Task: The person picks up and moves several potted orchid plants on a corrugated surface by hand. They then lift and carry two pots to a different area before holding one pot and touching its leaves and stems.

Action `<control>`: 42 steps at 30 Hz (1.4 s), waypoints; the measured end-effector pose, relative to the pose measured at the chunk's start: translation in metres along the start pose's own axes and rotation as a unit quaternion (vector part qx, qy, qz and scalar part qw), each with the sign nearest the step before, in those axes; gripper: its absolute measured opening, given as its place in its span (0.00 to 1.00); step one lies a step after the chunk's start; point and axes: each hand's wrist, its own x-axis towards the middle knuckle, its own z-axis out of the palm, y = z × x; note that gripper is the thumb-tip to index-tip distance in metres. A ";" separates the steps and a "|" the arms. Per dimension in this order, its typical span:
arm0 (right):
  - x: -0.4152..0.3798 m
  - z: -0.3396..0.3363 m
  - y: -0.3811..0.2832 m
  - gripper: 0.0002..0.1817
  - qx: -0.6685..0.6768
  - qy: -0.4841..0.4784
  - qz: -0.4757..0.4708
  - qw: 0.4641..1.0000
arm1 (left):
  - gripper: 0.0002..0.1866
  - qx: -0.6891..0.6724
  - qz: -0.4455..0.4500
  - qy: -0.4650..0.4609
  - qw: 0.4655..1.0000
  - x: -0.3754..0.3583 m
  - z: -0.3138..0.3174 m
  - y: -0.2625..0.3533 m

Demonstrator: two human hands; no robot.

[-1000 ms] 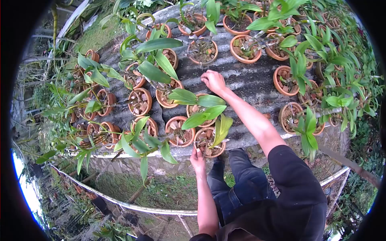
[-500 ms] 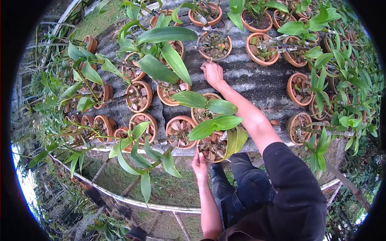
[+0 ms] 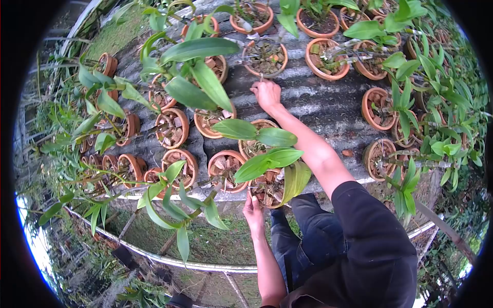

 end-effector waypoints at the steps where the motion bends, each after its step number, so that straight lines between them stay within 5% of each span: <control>1: 0.001 0.000 0.001 0.06 -0.006 0.001 -0.012 1.000 | 0.19 -0.001 -0.004 0.001 1.000 -0.001 0.002 0.001; 9: -0.070 -0.081 0.012 0.06 0.244 -0.032 0.002 0.969 | 0.17 -0.003 -0.009 -0.008 1.000 0.002 -0.002 -0.003; 14: -0.165 -0.165 0.037 0.03 0.187 -0.061 0.073 0.978 | 0.19 0.026 -0.016 -0.033 0.999 0.004 -0.009 -0.005; 16: -0.196 -0.208 0.049 0.07 0.125 -0.253 0.177 0.943 | 0.19 0.022 -0.019 -0.034 0.999 0.003 -0.008 -0.001; 17: -0.216 -0.220 0.060 0.11 -0.009 -0.345 0.146 0.927 | 0.19 0.020 -0.022 -0.035 0.999 0.002 -0.006 -0.001; 18: -0.223 -0.244 0.052 0.18 -0.085 -0.498 0.183 0.843 | 0.19 0.012 -0.028 -0.036 0.999 0.006 -0.009 -0.006; 21: -0.262 -0.257 0.062 0.27 -0.134 -0.576 0.135 0.795 | 0.20 0.015 -0.046 -0.036 0.998 0.010 -0.013 -0.008; 22: -0.268 -0.261 0.062 0.23 -0.078 -0.477 0.159 0.861 | 0.21 0.015 -0.048 -0.047 0.998 0.011 -0.015 -0.009; 24: -0.253 -0.249 0.068 0.18 0.103 -0.346 0.231 0.903 | 0.21 0.018 -0.051 -0.059 0.997 0.013 -0.020 -0.011; 27: -0.211 -0.210 0.083 0.10 0.043 -0.095 0.169 0.980 | 0.22 0.014 -0.056 -0.073 0.996 0.017 -0.023 -0.012; 31: -0.125 -0.167 0.080 0.08 0.056 0.081 0.180 0.979 | 0.22 0.010 -0.053 -0.070 0.996 0.008 -0.015 -0.001; 36: -0.048 -0.125 0.097 0.10 -0.065 0.196 0.234 0.950 | 0.20 0.021 -0.056 -0.062 0.996 0.003 -0.014 0.004; 42: -0.024 -0.119 0.113 0.09 -0.096 0.187 0.278 0.937 | 0.21 -0.002 -0.045 -0.039 0.998 0.000 -0.008 0.003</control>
